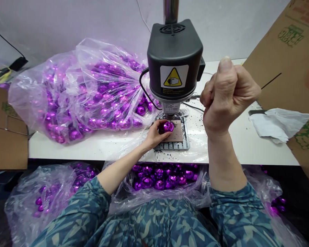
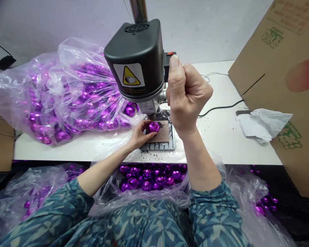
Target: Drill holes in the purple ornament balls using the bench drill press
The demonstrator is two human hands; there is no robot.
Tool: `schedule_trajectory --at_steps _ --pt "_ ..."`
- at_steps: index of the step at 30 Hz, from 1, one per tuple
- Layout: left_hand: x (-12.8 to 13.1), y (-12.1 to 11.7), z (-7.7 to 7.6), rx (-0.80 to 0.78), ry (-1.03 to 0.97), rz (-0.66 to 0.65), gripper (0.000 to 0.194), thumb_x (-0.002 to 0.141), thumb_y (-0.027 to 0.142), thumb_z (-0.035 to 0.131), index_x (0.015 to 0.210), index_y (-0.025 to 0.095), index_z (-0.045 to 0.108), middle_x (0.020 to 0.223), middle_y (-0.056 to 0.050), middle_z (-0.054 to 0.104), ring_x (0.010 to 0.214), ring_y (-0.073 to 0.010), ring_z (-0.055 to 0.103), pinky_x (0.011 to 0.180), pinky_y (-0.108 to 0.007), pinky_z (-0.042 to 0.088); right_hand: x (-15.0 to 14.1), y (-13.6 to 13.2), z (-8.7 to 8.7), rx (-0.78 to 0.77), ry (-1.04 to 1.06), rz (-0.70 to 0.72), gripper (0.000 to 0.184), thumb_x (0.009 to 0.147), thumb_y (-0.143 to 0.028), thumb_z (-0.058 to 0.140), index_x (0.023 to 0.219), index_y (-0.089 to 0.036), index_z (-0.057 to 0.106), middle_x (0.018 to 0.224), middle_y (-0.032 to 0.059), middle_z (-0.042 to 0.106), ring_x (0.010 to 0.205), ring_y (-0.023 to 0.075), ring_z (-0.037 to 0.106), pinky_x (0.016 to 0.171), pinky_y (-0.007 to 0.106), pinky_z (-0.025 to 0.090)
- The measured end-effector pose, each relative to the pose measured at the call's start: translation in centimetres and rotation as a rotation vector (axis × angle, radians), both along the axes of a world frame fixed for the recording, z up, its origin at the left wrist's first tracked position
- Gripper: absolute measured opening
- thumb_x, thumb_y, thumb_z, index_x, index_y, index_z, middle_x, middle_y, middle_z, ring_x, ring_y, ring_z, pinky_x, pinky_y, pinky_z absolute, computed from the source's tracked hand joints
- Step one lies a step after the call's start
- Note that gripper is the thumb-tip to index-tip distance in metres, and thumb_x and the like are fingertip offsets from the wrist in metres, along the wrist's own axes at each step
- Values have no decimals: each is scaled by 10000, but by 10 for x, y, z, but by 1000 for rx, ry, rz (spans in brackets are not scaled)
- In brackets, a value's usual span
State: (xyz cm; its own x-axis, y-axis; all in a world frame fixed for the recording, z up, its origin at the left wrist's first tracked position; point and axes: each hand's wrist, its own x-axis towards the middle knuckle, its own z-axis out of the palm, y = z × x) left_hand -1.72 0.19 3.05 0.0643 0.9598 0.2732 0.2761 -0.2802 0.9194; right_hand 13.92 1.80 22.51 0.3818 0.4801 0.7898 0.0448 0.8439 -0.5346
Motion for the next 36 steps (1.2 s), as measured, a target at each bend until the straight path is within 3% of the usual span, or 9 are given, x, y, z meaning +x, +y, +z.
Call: schedule_trajectory --at_steps 6,10,15,20,27,31,36 --pt "-6 2 -5 -66 -74 -7 576 744 338 874 1244 169 643 1191 -118 709 1079 -250 685 980 -410 553 3 0 2 -5 -32 4 614 855 -608 607 481 -203 336 397 -56 311 370 45 255 453 327 180" --pt "-8 8 -9 -74 -99 -36 565 776 339 849 1283 189 649 1238 -113 693 1124 -257 674 1026 -414 534 6 11 9 -50 -111 0 606 819 -672 585 495 -212 360 426 -46 343 402 61 272 461 321 227" --pt "-9 12 -8 -13 -16 -55 517 810 320 816 1289 208 658 1236 -101 677 1160 -270 652 1044 -428 521 8 26 20 -65 -135 64 575 827 -612 605 491 -224 345 459 -31 326 422 84 253 485 333 228" --pt "1 3 -5 53 58 -75 515 793 280 832 1264 221 633 1248 -103 641 1176 -272 640 1050 -451 533 8 31 21 -97 -161 29 604 753 -696 552 491 -212 304 466 -23 310 450 78 243 481 316 231" --pt "15 -3 -12 -7 -43 3 534 760 256 858 1219 203 591 1226 -109 664 1145 -274 667 1032 -464 550 7 28 22 -75 -136 80 608 717 -724 549 490 -209 321 446 -40 308 415 58 235 468 316 214" --pt "13 -1 -16 11 -27 12 552 755 263 869 1235 205 602 1244 -112 666 1179 -282 657 1057 -469 535 3 15 15 -28 -80 66 644 772 -787 466 515 -212 334 429 -42 328 392 52 276 453 317 226" --pt "12 0 -18 56 -2 18 553 759 256 875 1240 196 608 1225 -111 674 1151 -271 662 1047 -465 538 0 -7 -10 -43 -2 -50 608 895 -559 598 529 -204 266 418 -51 304 385 45 264 433 300 228"
